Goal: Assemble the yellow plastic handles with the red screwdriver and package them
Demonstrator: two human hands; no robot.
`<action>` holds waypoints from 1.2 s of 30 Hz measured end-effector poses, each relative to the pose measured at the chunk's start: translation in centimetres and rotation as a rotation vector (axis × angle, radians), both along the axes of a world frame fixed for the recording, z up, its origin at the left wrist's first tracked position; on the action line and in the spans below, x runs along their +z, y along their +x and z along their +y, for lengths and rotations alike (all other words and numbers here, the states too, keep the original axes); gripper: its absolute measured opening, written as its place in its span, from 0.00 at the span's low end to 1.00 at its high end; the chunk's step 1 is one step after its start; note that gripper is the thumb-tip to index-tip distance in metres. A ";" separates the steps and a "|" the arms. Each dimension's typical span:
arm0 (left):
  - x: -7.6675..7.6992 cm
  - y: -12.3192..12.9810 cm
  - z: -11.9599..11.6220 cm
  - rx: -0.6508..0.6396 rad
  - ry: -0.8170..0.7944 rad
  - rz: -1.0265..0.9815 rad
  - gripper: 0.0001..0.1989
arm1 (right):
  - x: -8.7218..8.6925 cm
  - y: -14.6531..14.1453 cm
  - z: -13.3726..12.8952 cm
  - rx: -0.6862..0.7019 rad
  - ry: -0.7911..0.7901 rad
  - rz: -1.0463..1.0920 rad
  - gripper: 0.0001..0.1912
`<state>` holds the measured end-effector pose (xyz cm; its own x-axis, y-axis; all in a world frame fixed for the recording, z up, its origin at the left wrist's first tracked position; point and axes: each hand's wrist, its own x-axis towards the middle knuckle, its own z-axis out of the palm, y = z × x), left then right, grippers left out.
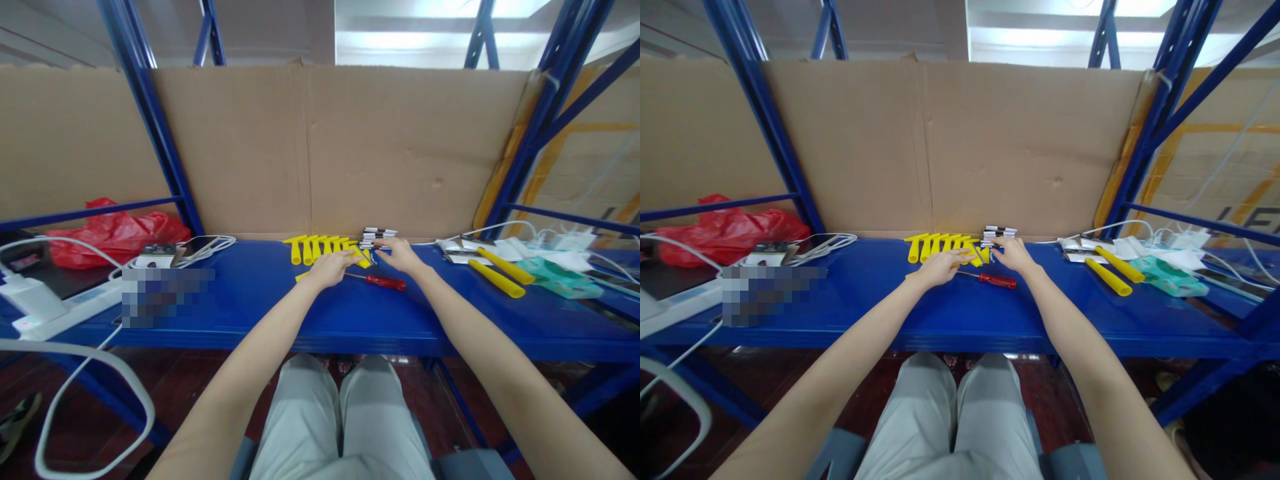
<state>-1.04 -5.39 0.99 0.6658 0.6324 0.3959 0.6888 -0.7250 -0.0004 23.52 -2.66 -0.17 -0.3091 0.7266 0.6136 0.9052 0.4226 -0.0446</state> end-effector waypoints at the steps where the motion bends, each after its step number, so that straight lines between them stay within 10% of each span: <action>1: 0.0 0.1 -0.1 0.000 0.001 0.013 0.27 | 0.1 0.0 -0.2 0.024 0.030 -0.020 0.20; 15: -0.6 0.2 1.0 -0.150 0.004 -0.059 0.27 | 0.8 -2.3 -1.8 0.152 0.204 -0.342 0.15; 36: -0.4 0.1 0.9 -0.158 -0.042 -0.141 0.26 | 1.0 -1.8 -1.7 0.128 0.226 -0.230 0.19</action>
